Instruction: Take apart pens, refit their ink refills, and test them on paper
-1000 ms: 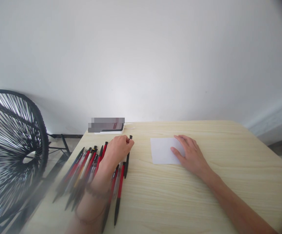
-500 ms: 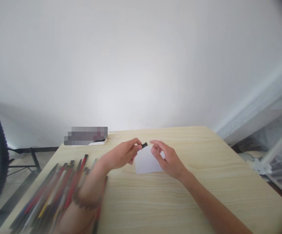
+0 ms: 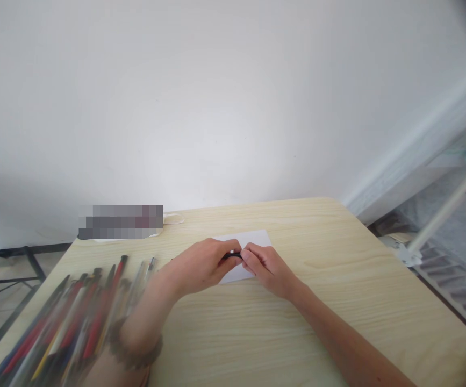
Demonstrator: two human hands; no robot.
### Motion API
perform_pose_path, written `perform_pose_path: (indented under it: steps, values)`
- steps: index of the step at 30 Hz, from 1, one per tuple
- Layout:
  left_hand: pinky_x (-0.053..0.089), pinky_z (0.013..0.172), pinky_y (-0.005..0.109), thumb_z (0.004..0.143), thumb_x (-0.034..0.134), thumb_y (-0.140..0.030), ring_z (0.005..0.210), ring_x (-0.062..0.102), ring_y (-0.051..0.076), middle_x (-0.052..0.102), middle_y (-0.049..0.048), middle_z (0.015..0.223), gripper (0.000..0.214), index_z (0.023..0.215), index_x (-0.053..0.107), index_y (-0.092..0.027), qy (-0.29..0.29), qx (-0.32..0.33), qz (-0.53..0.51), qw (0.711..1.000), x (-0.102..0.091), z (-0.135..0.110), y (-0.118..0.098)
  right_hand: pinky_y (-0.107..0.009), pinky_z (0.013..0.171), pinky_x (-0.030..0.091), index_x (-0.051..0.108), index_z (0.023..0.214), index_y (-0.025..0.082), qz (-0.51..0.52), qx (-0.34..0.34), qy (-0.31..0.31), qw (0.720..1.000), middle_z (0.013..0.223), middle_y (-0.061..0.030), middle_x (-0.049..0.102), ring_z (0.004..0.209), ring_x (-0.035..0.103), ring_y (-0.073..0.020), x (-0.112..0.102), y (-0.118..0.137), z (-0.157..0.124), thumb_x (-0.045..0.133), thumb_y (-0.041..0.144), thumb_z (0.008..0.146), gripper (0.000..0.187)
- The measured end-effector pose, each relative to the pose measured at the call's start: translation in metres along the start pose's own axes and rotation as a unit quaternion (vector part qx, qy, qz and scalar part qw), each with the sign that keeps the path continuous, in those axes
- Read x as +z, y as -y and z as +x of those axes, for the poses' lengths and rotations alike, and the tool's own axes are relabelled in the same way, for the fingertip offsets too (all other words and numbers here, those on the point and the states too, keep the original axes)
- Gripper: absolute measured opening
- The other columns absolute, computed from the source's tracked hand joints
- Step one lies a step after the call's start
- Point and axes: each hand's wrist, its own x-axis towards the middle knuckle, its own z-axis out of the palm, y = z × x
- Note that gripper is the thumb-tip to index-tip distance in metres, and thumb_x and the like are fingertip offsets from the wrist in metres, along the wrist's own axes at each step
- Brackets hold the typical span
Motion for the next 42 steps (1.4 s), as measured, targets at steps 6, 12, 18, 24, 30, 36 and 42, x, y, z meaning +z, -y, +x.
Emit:
perform_pose_path:
  steps: [6,12,18,24,30,36,42]
  values:
    - [0.033,0.054,0.023,0.093,0.031,-0.035,0.054,0.049,0.015,0.055,-0.0019,0.06,0.026,0.094,0.055,-0.024,0.006,-0.006,0.056,0.998,0.003,0.0,0.002,-0.021,0.048,0.024,0.034,0.064,0.019,-0.026,-0.018,-0.014,0.999,0.055,0.0063,0.032,0.05,0.03,-0.007,0.002,-0.003,0.001,0.036,0.036,0.091,0.032]
    - [0.034,0.055,0.023,0.094,0.027,-0.039,0.053,0.051,0.015,0.057,-0.0025,0.06,0.03,0.103,0.054,-0.029,-0.011,-0.008,0.077,0.997,0.006,-0.002,0.003,-0.022,0.05,0.024,0.03,0.063,0.019,-0.069,-0.045,-0.039,0.996,0.056,0.0058,0.032,0.051,0.031,-0.0074,0.002,-0.003,0.001,0.036,0.033,0.092,0.032]
    - [0.037,0.058,0.025,0.093,0.032,-0.038,0.066,0.059,0.018,0.066,-0.0006,0.074,0.028,0.102,0.057,-0.028,-0.035,-0.02,0.121,0.992,0.014,-0.01,0.005,-0.022,0.054,0.029,0.037,0.07,0.019,-0.096,-0.03,0.026,0.995,0.06,0.0051,0.039,0.055,0.037,-0.0085,-0.002,-0.002,-0.001,0.031,0.031,0.093,0.027]
    - [0.038,0.06,0.026,0.092,0.036,-0.032,0.069,0.058,0.016,0.064,0.001,0.079,0.028,0.107,0.059,-0.028,-0.117,-0.025,0.157,0.98,0.031,-0.018,0.009,-0.025,0.064,0.038,0.048,0.09,0.019,-0.123,-0.068,0.048,0.989,0.076,0.0004,0.053,0.068,0.047,-0.0115,-0.007,-0.002,-0.002,0.041,0.026,0.089,0.01]
    - [0.042,0.07,0.031,0.092,0.039,-0.03,0.08,0.054,0.019,0.062,0.004,0.081,0.03,0.114,0.057,-0.021,-0.145,0.018,0.182,0.973,0.039,-0.02,0.015,-0.03,0.072,0.041,0.058,0.091,0.018,-0.178,-0.152,0.025,0.972,0.076,-0.0026,0.057,0.076,0.051,-0.0152,-0.013,-0.007,0.0,0.05,0.022,0.084,0.011]
    - [0.043,0.074,0.034,0.092,0.039,-0.028,0.083,0.053,0.02,0.064,0.0065,0.087,0.031,0.115,0.058,-0.018,-0.131,0.003,0.173,0.976,0.039,-0.026,0.018,-0.032,0.075,0.04,0.066,0.092,0.02,-0.21,-0.159,0.044,0.964,0.081,-0.0039,0.061,0.078,0.053,-0.0159,-0.016,-0.01,0.001,0.057,0.027,0.081,0.015]
    - [0.043,0.077,0.034,0.093,0.037,-0.027,0.084,0.053,0.02,0.064,0.0061,0.086,0.031,0.114,0.058,-0.019,-0.114,-0.001,0.172,0.979,0.038,-0.021,0.023,-0.033,0.08,0.038,0.069,0.097,0.026,-0.232,-0.146,0.07,0.959,0.079,-0.0023,0.058,0.078,0.051,-0.0152,-0.023,-0.011,0.0,0.06,0.031,0.08,0.019]
